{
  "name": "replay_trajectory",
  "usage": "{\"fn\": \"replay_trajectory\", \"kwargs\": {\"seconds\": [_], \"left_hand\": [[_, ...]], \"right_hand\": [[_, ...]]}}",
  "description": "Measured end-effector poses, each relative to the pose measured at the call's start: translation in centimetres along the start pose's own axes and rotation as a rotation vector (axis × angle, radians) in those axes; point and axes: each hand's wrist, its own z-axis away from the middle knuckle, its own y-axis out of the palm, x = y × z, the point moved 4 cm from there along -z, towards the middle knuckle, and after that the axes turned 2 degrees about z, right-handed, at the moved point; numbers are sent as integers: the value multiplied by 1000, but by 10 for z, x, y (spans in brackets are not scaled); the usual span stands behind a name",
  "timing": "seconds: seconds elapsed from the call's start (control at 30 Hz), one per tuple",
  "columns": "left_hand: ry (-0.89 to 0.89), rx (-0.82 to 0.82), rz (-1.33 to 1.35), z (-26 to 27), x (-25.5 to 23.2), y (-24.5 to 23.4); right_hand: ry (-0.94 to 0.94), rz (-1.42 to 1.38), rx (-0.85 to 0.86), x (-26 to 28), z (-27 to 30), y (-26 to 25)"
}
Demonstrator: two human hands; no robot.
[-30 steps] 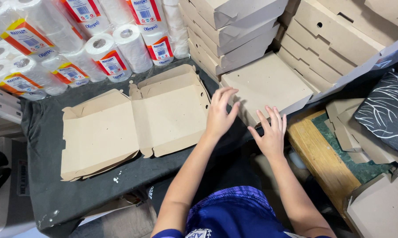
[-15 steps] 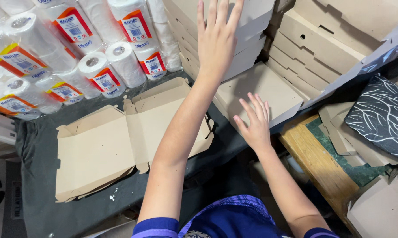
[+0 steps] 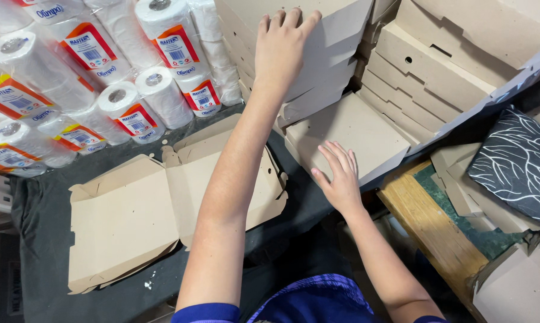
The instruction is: The person assembles cardboard boxes by folding pre-cut flaps and securing the sides into place.
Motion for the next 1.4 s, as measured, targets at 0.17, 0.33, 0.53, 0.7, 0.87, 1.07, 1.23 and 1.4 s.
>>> {"fn": "replay_trajectory", "kwargs": {"seconds": [0.17, 0.33, 0.53, 0.7, 0.87, 1.07, 1.23, 1.4], "left_hand": [[11, 6, -48, -4, -5, 4], [22, -20, -69, -4, -6, -1], [-1, -70, -134, 2, -8, -17], [-14, -67, -224, 13, -12, -31], [-20, -61, -166, 33, -10, -65], [-31, -45, -56, 86, -7, -108], [-134, -228, 362, 167, -5, -91], [-447, -96, 725, 260, -7, -45]], "right_hand": [[-2, -5, 1, 2, -1, -1], [14, -27, 23, 9, 0, -4], [0, -19, 30, 15, 4, -6], [1, -42, 29, 20, 5, -7], [-18, -71, 39, 27, 8, -1], [-52, -108, 77, 39, 9, 12], [-99, -180, 106, 52, 10, 26], [-89, -187, 141, 58, 17, 45]]}}
